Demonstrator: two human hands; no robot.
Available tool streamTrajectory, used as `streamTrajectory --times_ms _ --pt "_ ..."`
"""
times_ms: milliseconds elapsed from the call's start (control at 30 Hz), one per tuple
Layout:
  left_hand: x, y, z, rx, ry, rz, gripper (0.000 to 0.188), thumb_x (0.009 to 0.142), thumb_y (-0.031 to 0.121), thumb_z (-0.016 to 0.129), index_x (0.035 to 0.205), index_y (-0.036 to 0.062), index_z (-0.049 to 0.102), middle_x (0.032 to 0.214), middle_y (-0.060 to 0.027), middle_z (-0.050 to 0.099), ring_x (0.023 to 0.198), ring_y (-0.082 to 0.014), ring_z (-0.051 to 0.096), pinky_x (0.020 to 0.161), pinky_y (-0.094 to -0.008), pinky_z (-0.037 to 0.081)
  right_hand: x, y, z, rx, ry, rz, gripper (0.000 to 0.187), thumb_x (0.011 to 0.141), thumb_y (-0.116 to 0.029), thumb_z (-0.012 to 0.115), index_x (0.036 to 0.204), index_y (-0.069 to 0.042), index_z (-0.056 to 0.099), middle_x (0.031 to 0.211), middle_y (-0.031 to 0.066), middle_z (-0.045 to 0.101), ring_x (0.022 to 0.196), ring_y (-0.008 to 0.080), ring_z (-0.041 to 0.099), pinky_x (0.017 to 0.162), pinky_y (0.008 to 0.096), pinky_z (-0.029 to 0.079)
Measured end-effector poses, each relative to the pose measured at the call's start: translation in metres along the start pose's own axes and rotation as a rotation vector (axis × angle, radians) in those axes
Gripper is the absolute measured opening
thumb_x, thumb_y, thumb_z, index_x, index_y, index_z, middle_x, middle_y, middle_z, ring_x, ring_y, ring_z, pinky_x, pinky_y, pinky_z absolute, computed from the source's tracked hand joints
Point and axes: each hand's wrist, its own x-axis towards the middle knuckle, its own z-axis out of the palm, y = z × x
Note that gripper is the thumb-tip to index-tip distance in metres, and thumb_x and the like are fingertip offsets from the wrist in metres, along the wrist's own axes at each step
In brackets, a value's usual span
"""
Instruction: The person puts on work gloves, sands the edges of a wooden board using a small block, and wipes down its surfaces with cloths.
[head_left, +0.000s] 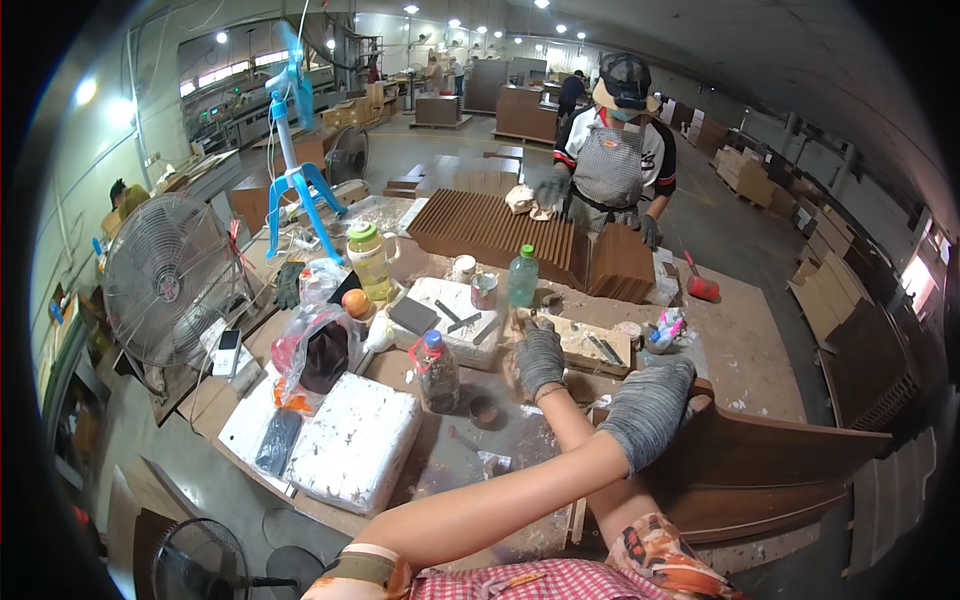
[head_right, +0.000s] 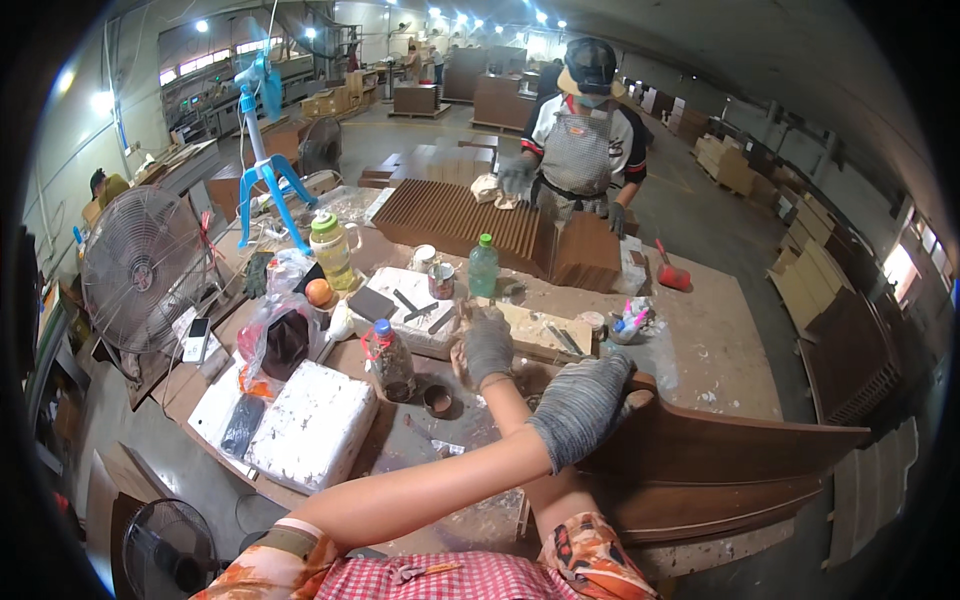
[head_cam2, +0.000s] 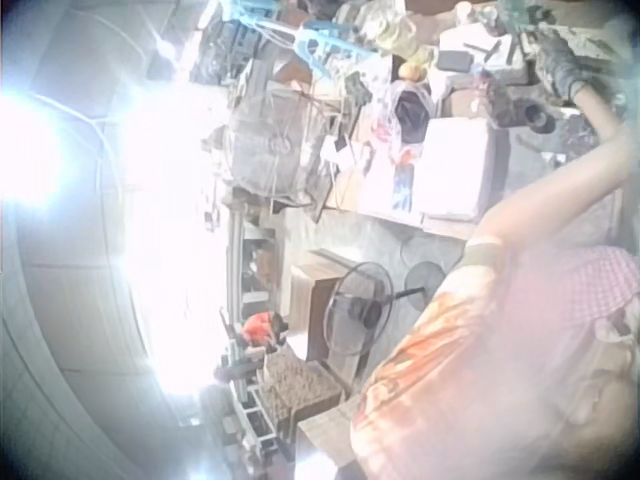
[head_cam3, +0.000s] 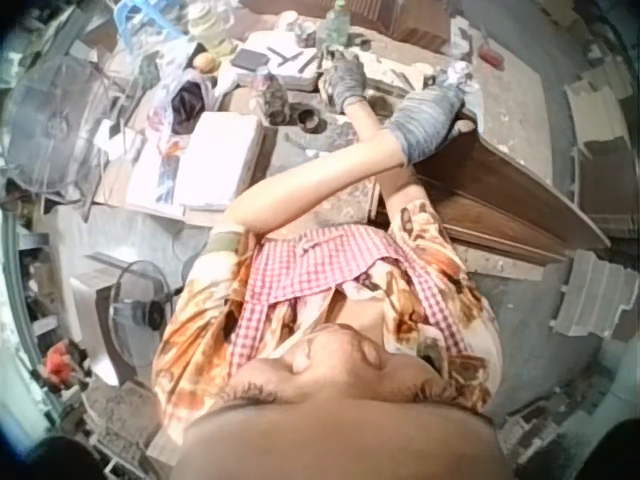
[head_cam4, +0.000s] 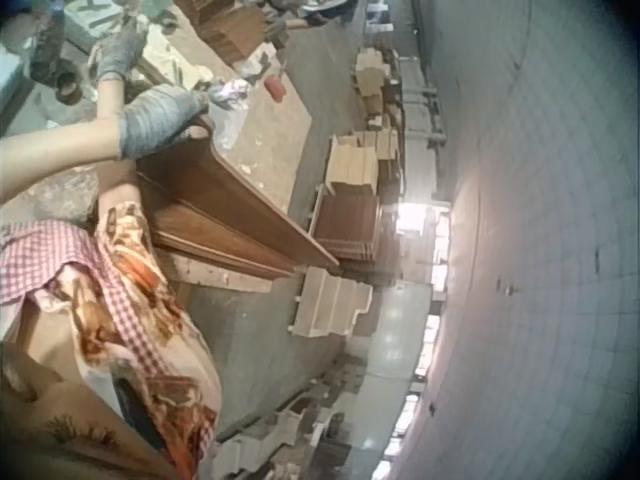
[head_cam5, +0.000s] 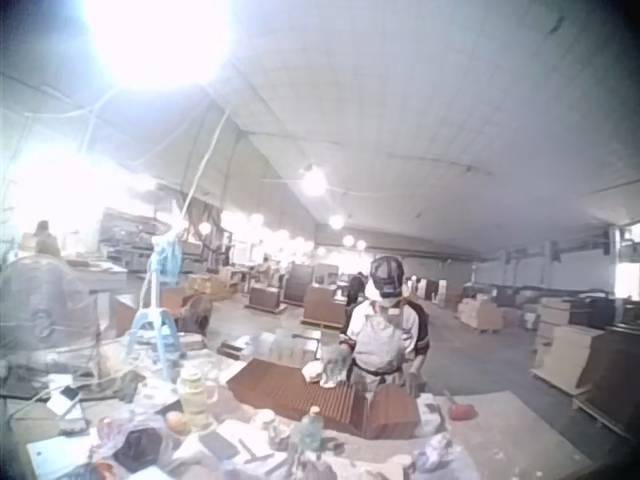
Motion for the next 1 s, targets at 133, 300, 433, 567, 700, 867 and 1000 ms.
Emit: streamTrajectory --times_ms 133,300,433,567,700,867,1000 --pt "0.001 -0.005 -0.012 -0.035 0.002 0.011 0.027 0.085 0.028 0.062 0.092 0.0023 0.059 0.083 -0.0223 0.063 0.085 -0.0388 0.061 0.074 -0.0464 0.048 0.005 -0.020 -0.016 -0.048 -0.243 0.078 0.059 0.082 -0.038 0.063 0.133 -0.014 0.048 0.128 0.0183 0.047 0.112 0.0369 0.052 0.094 0.0427 0.046" --pt "0.001 -0.004 -0.010 -0.061 -0.027 -0.004 0.027 0.086 0.027 0.060 0.091 0.0002 0.058 0.083 -0.0221 0.062 0.084 -0.0393 0.061 0.077 -0.0458 0.048 0.015 -0.020 -0.028 -0.140 -0.282 0.108 0.077 0.071 -0.036 0.076 0.136 -0.011 0.043 0.122 0.0241 0.053 0.114 0.0365 0.053 0.095 0.0422 0.046" --pt "-0.001 -0.002 -0.006 -0.014 -0.004 0.034 0.029 0.086 0.028 0.061 0.094 0.0006 0.056 0.084 -0.0224 0.063 0.084 -0.0389 0.063 0.074 -0.0460 0.049 0.014 0.000 -0.017 -0.067 -0.312 0.145 0.069 0.072 -0.030 0.074 0.131 -0.006 0.047 0.117 0.0238 0.055 0.106 0.0370 0.058 0.091 0.0419 0.048" --pt "-0.004 0.000 -0.006 0.023 0.011 0.039 0.029 0.086 0.029 0.061 0.093 0.0011 0.056 0.083 -0.0227 0.063 0.084 -0.0388 0.063 0.073 -0.0460 0.049 -0.002 0.006 -0.011 -0.012 -0.175 -0.026 0.061 0.074 -0.026 0.073 0.127 -0.006 0.051 0.107 0.0221 0.057 0.101 0.0365 0.059 0.088 0.0411 0.049" --pt "-0.007 0.004 -0.012 0.008 -0.046 -0.018 0.029 0.086 0.029 0.061 0.093 0.0009 0.056 0.082 -0.0220 0.063 0.083 -0.0385 0.062 0.075 -0.0460 0.048 -0.005 0.010 -0.022 0.355 -0.013 0.172 0.052 0.076 -0.019 0.071 0.124 -0.007 0.054 0.104 0.0187 0.058 0.097 0.0315 0.060 0.085 0.0386 0.049" --pt "-0.001 0.002 -0.006 -0.045 -0.035 0.042 0.029 0.086 0.029 0.061 0.092 0.0007 0.057 0.083 -0.0213 0.063 0.082 -0.0385 0.062 0.074 -0.0464 0.049 0.001 0.017 -0.048 0.268 0.602 0.132 0.038 0.080 -0.016 0.069 0.113 -0.002 0.056 0.094 0.0106 0.061 0.080 0.0244 0.063 0.070 0.0323 0.052" --pt "-0.005 0.001 -0.010 -0.024 -0.008 0.023 0.029 0.085 0.029 0.062 0.092 0.0013 0.060 0.083 -0.0213 0.063 0.082 -0.0383 0.063 0.073 -0.0455 0.049 -0.010 0.037 -0.004 1.655 0.619 0.432 0.032 0.085 -0.027 0.065 0.106 -0.005 0.059 0.090 0.0066 0.060 0.069 0.0187 0.058 0.067 0.0282 0.051"
